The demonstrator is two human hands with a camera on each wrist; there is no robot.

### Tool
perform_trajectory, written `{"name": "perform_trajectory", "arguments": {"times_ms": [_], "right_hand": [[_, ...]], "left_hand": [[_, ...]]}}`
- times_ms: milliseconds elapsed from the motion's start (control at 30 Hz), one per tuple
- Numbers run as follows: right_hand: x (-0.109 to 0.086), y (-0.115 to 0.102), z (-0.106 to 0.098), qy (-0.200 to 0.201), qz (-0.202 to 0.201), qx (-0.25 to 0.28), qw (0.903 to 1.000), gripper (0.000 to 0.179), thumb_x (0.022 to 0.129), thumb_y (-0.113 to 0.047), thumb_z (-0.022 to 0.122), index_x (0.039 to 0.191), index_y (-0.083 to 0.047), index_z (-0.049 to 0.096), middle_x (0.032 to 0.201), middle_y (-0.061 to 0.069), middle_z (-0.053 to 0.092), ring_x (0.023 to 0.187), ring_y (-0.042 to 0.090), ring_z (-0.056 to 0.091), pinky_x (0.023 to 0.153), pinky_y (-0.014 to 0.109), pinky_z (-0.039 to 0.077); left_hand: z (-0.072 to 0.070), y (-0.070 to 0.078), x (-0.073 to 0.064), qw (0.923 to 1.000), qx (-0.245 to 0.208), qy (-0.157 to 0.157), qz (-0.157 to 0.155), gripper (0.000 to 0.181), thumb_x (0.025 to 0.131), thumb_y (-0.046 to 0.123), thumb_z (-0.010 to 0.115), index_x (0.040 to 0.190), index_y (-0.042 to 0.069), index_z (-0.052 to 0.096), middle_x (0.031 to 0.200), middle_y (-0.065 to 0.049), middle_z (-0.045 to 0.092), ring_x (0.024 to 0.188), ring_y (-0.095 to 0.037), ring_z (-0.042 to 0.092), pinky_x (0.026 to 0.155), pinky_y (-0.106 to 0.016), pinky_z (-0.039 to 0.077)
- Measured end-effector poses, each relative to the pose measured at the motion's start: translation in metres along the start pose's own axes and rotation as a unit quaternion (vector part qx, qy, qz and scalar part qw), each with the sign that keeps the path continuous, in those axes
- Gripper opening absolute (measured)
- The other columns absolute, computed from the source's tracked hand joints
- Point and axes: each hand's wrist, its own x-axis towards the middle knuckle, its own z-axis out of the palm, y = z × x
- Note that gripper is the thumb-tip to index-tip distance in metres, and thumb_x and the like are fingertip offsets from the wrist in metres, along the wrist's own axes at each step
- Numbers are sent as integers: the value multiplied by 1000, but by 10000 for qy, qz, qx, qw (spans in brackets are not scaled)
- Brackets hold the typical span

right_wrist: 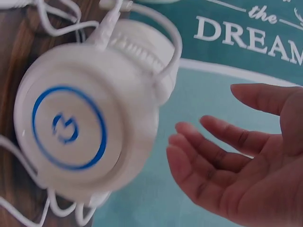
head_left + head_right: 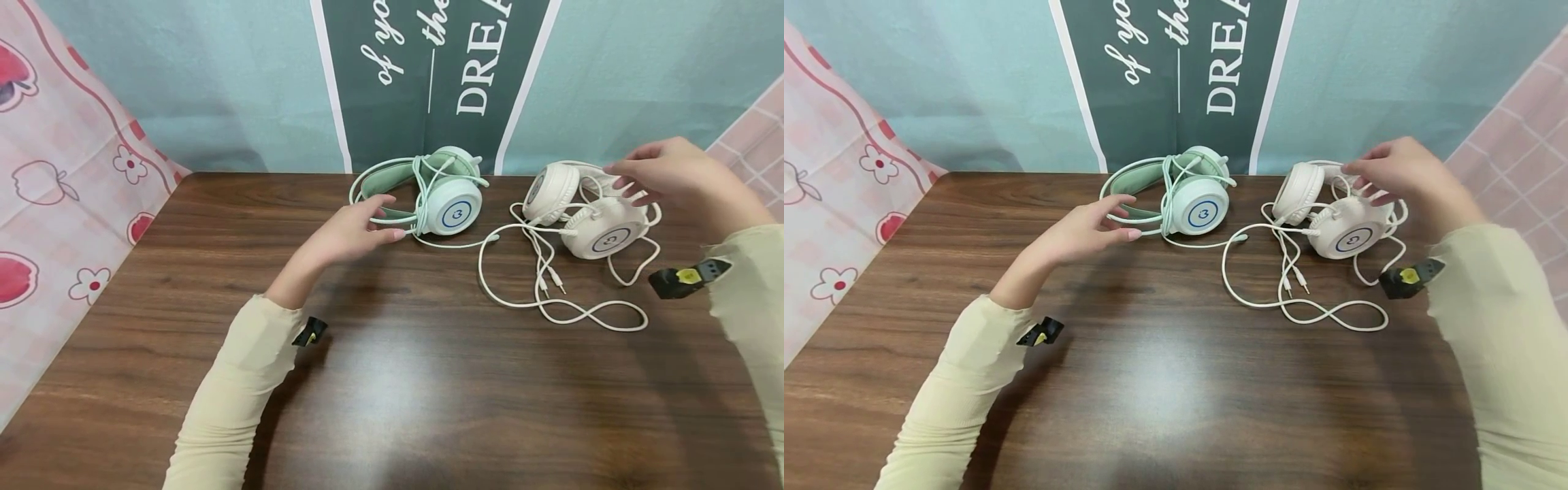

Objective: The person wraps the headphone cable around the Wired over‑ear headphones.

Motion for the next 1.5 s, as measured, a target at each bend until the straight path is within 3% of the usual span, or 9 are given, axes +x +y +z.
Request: {"name": "perform_trajectory", "arguments": {"times_ms": [200,433,633,833,1100,1500], "right_hand": [[-1,21,3,283,308,271,9988,61,89,-44,52,106,14,49,68,-3,57,57,10,56,52,29,49],[-8,40,6,-105,329,-691,9970,72,88,-58,42,100,13,54,71,6,56,60,19,52,53,34,42],[-3,45,14,-164,638,-199,9976,69,85,-59,46,81,9,55,65,6,56,57,20,59,54,38,50],[1,48,22,-189,713,281,9969,71,85,-60,45,91,11,45,71,11,55,58,25,62,57,42,52],[0,43,30,-33,687,366,9970,72,84,-61,45,92,10,42,71,11,53,56,27,62,55,43,52],[0,44,29,-280,726,457,9959,67,87,-56,43,91,11,44,74,14,55,58,28,63,59,44,52]], "left_hand": [[7,6,-2,9994,197,-153,224,60,87,30,61,138,10,36,122,-17,52,104,-26,55,88,-35,41],[15,7,1,9983,294,-353,371,61,87,31,60,138,9,35,124,-18,52,106,-29,55,91,-36,40],[24,4,5,9977,281,-486,386,61,88,31,60,138,8,35,125,-19,51,106,-28,55,93,-34,39],[34,5,9,9962,333,-673,450,62,88,32,59,139,7,34,128,-17,50,110,-26,53,94,-33,38],[43,10,13,9915,835,-802,594,61,88,35,58,137,6,37,126,-15,51,116,-23,48,96,-33,35],[46,14,14,9927,676,-863,500,59,88,35,58,137,9,37,123,-15,54,113,-23,50,95,-34,36]]}}
